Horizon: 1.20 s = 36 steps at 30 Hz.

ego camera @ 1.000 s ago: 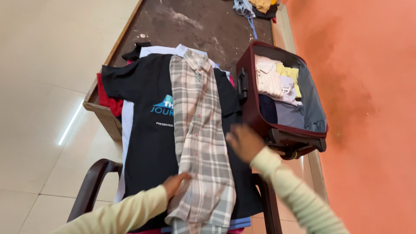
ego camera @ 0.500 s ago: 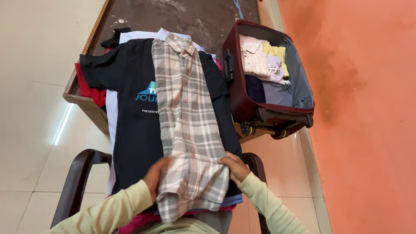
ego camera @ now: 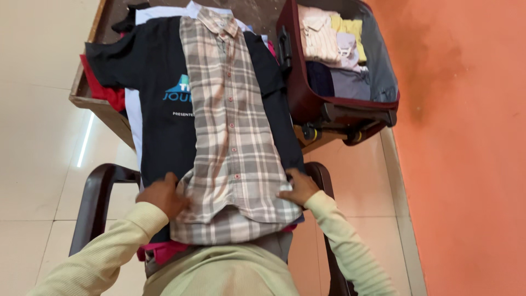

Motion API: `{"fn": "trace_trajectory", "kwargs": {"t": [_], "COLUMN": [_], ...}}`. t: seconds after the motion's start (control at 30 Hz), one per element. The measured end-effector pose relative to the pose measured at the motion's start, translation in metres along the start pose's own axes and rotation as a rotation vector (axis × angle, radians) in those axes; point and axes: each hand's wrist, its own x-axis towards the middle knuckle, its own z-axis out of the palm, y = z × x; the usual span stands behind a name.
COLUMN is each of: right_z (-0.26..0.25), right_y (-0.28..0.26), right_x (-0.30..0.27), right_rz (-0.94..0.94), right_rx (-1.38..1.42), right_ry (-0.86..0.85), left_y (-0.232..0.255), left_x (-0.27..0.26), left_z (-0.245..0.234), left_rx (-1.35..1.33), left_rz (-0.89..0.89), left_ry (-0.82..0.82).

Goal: The person smooths a black t-shirt on their lap, then places a plaid shirt on top. They button the plaid shirt from bottom to top, fold the sleeves inward, and fold the shirt body in half. The folded shirt is placed into an open suitcase.

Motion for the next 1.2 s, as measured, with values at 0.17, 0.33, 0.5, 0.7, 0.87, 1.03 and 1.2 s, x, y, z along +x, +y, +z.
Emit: {"fn": "trace_trajectory", "kwargs": {"t": [0.17, 0.33, 0.5, 0.7, 0.87, 1.03, 1.2], "right_z": [0.012, 0.068, 0.090, 0.089, 0.084, 0.076, 0.069], "right_y": [-0.035, -0.095, -0.080, -0.068, -0.070, -0.075, -0.092], "right_x": [0.019, 0.060, 0.064, 0.042, 0.041, 0.046, 0.039], "right_rz": [-0.287, -0.286, -0.259, -0.345, -0.374, -0.321, -0.295], "right_rx": [0.027, -0.225, -0.250, -0.115, -0.014, -0.013, 0.021], "right_ry": [0.334, 0.177, 0.181, 0.190, 0.204, 0.117, 0.122], "left_y": [0.036, 0.081, 0.062, 0.049, 0.059, 0.062, 0.065], "left_x": [0.003, 0.075, 0.085, 0.071, 0.062, 0.057, 0.054], "left_z": [-0.021, 0.019, 0.110, 0.120, 0.096, 0.092, 0.087], "left_rx": [-0.206, -0.496, -0.626, -0.553, -0.473, -0.527, -0.574], "left_rz": [0.504, 0.539, 0.474, 0.681, 0.564, 0.483, 0.438], "left_ry": [0.522, 0.348, 0.383, 0.291, 0.179, 0.162, 0.184]}}
